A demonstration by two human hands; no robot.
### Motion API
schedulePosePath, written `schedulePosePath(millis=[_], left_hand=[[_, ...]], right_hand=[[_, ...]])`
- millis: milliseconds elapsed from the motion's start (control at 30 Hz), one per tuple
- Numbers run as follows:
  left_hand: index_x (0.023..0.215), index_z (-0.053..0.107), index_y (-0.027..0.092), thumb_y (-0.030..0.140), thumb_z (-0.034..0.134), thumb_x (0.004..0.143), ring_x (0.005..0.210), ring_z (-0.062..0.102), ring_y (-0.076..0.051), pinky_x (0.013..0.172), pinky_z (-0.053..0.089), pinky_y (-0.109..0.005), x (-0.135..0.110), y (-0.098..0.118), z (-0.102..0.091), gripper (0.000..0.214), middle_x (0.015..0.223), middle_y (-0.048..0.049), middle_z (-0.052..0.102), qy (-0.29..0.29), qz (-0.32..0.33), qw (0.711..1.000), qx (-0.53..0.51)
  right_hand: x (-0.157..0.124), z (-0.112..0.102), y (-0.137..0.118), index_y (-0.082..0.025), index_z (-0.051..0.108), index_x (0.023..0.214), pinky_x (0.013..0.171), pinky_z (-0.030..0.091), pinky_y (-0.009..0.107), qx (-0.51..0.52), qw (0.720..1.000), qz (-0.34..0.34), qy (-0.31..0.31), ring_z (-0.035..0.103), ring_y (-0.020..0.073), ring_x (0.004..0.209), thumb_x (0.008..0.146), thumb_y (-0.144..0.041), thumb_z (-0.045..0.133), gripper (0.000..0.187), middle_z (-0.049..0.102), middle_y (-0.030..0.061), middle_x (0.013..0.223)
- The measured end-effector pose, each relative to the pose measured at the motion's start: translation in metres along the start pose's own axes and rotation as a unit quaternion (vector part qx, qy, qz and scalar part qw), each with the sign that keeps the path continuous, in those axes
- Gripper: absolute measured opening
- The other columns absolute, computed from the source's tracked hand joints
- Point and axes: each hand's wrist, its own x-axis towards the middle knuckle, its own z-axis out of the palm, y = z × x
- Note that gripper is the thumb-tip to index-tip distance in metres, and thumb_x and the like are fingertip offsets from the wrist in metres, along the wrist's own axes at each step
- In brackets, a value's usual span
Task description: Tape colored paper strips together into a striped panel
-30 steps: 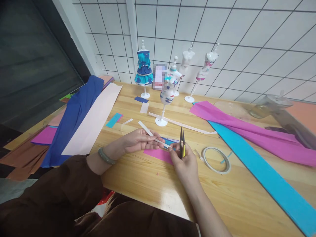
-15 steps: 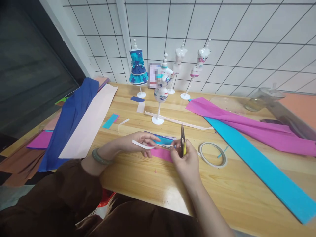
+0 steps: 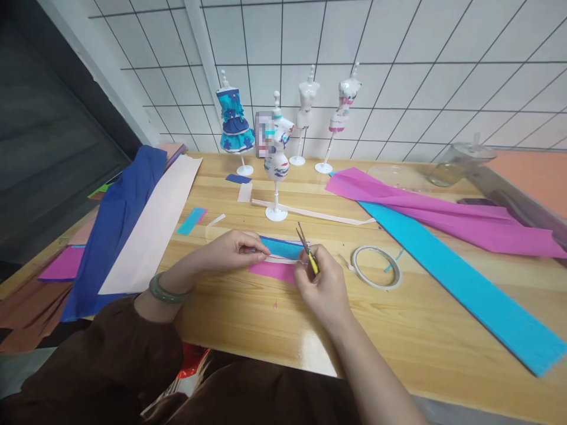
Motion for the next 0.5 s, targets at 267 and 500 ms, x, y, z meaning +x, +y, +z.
schedulePosePath(millis=[267,500], left_hand=[[0.083,0.066,0.016,0.015,0.049,0.076,0.065,0.049,-0.010,0.061,0.036,-0.022,-0.0004,0.0032,0.0099,0.019,0.069,0.0004,0.058,0.016,0.037,0.992,0.118],[0.072,0.063,0.015,0.012,0.050,0.070,0.065,0.049,-0.010,0.062,0.037,-0.023,-0.0007,0.0025,0.0116,0.014,0.067,0.0007,0.056,0.030,0.032,0.994,0.097]], right_hand=[[-0.0004,-0.0006,0.0018,-0.022,0.045,0.075,0.058,0.039,0.026,-0.047,0.996,-0.069,-0.020,0.049,0.0137,0.063,0.073,-0.008,0.051,0.015,0.053,-0.0010,0.070],[-0.0002,0.0010,-0.0047,-0.022,0.046,0.074,0.058,0.038,0.026,0.012,0.999,-0.036,-0.006,0.049,0.0133,0.064,0.076,-0.015,0.055,0.011,0.057,0.0003,0.076]])
